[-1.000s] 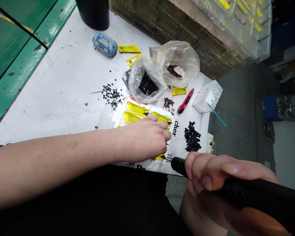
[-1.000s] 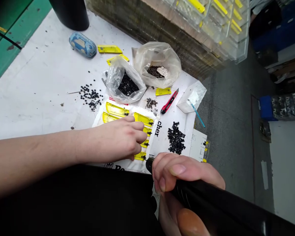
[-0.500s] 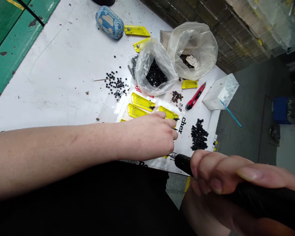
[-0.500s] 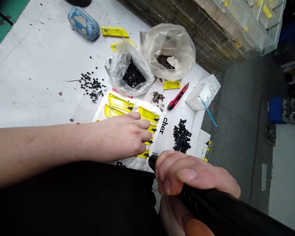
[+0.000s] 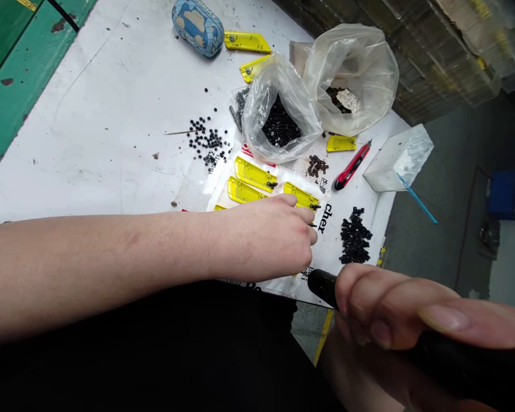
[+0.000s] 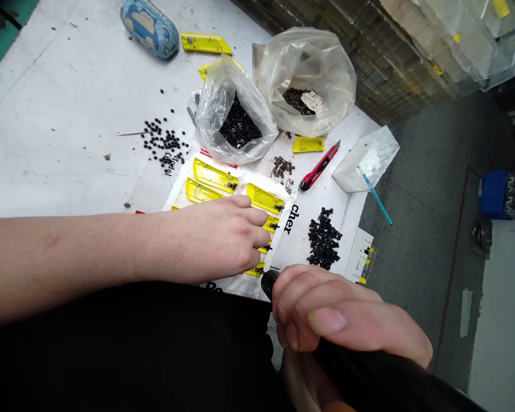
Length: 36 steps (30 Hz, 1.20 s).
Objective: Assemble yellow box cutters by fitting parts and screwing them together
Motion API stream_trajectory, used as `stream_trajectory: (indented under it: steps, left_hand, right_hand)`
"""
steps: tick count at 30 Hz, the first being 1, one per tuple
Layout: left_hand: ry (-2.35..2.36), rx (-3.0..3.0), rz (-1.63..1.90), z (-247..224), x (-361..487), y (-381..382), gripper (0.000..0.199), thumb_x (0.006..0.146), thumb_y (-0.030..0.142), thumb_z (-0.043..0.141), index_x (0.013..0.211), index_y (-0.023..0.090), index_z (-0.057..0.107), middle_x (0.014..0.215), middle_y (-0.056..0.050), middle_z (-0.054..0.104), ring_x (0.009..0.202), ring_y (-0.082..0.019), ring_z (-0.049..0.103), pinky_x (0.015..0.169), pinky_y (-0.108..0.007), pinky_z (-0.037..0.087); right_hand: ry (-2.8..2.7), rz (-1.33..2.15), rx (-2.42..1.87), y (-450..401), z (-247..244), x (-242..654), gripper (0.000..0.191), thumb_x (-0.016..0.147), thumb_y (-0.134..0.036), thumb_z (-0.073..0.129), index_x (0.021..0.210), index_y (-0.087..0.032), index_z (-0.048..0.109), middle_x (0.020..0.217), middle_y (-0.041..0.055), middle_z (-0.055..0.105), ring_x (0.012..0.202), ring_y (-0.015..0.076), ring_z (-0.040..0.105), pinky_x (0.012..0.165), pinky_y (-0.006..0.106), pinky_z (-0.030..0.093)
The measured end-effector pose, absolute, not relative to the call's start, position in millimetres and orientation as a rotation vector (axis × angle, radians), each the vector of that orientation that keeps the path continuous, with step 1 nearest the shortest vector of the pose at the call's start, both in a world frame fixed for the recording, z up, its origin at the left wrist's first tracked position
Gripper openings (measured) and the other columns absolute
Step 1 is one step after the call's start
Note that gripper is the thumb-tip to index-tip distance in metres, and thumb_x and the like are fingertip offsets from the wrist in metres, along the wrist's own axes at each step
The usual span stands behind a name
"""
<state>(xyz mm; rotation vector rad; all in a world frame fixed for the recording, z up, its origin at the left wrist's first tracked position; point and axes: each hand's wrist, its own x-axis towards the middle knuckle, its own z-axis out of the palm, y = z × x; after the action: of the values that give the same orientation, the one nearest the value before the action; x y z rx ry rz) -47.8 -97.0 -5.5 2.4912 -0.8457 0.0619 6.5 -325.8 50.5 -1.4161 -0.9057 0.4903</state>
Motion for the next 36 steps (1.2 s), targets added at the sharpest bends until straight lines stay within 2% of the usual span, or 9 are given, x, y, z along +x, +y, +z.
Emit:
stream_trajectory:
  steps: [7,10,14,18,25,27,30,32,36]
  left_hand:
    - [-0.799,2.462,0.050,-2.6,-48.7,-98.3,0.017,0.086,0.015,0.084,0.075,0.023,0.075,0.088,-0.004,0.077,0.092,-0.026,0.064,0.079,-0.043,0.035]
    - [-0.764,2.511,-0.058,0.9,-48.2,-100.0,0.016,0.091,0.020,0.082,0.077,0.024,0.075,0.091,-0.004,0.078,0.090,-0.025,0.063,0.081,-0.043,0.036]
    - [-0.719,2.504,-0.031,-2.7,-49.3,-103.3,0.020,0.088,0.021,0.086,0.073,0.023,0.073,0.085,-0.004,0.076,0.088,-0.025,0.061,0.080,-0.043,0.034]
    - [-0.691,2.475,0.046,-6.6,-50.4,-103.9,0.022,0.087,0.018,0.086,0.070,0.023,0.072,0.082,-0.004,0.074,0.086,-0.025,0.061,0.079,-0.043,0.032]
    - [-0.699,2.486,-0.005,-5.7,-49.0,-103.7,0.024,0.088,0.019,0.084,0.069,0.024,0.071,0.080,-0.004,0.073,0.086,-0.025,0.060,0.080,-0.044,0.033]
    - [-0.692,2.507,0.007,-7.6,-49.2,-105.2,0.024,0.086,0.020,0.085,0.068,0.023,0.070,0.079,-0.003,0.072,0.085,-0.025,0.059,0.080,-0.044,0.033]
    - [-0.684,2.535,-0.009,-9.6,-49.4,-106.6,0.024,0.085,0.020,0.086,0.067,0.023,0.069,0.078,-0.003,0.071,0.084,-0.024,0.059,0.080,-0.044,0.033]
    - [-0.678,2.536,-0.011,-9.9,-49.6,-106.9,0.025,0.085,0.020,0.085,0.067,0.023,0.069,0.079,-0.003,0.072,0.084,-0.023,0.059,0.081,-0.044,0.034]
    - [-0.678,2.518,0.011,-9.4,-50.4,-106.8,0.025,0.086,0.018,0.083,0.067,0.023,0.068,0.078,-0.003,0.071,0.083,-0.023,0.059,0.081,-0.043,0.033]
  right_hand:
    - [-1.165,0.696,-1.274,-332.1,43.2,30.6,0.018,0.095,-0.050,0.075,0.099,-0.033,0.073,0.061,-0.0057,0.062,0.045,0.0156,0.057,0.054,0.039,0.058]
    - [-1.109,0.751,-1.351,-332.5,50.6,34.0,0.010,0.094,-0.039,0.076,0.088,-0.032,0.071,0.059,-0.0062,0.062,0.043,0.0148,0.057,0.055,0.038,0.057]
    - [-1.071,0.734,-1.368,-335.0,52.8,25.0,0.006,0.100,-0.033,0.068,0.096,-0.031,0.072,0.059,-0.0060,0.064,0.043,0.0156,0.058,0.057,0.039,0.059]
    - [-1.053,0.708,-1.348,-338.5,51.3,19.8,0.016,0.104,-0.035,0.059,0.112,-0.028,0.070,0.064,-0.0038,0.069,0.046,0.0175,0.065,0.058,0.041,0.062]
    - [-1.190,0.687,-1.353,-346.8,50.3,25.9,0.033,0.103,-0.038,0.067,0.134,-0.027,0.065,0.076,-0.0017,0.078,0.052,0.0187,0.069,0.061,0.044,0.066]
    - [-1.140,0.649,-1.386,-347.8,48.5,23.6,0.029,0.102,-0.038,0.066,0.129,-0.029,0.066,0.074,-0.0020,0.076,0.051,0.0189,0.067,0.058,0.044,0.064]
    - [-1.084,0.616,-1.405,-350.8,41.9,18.4,0.016,0.099,-0.045,0.070,0.111,-0.034,0.069,0.066,-0.0040,0.069,0.049,0.0191,0.064,0.055,0.042,0.061]
    - [-1.038,0.560,-1.374,-354.4,35.9,14.6,0.018,0.096,-0.051,0.074,0.100,-0.034,0.068,0.063,-0.0049,0.066,0.046,0.0183,0.061,0.053,0.041,0.058]
    - [-0.930,0.465,-1.388,-359.6,29.5,5.9,0.014,0.099,-0.049,0.071,0.100,-0.035,0.068,0.061,-0.0047,0.063,0.044,0.0174,0.056,0.052,0.041,0.055]
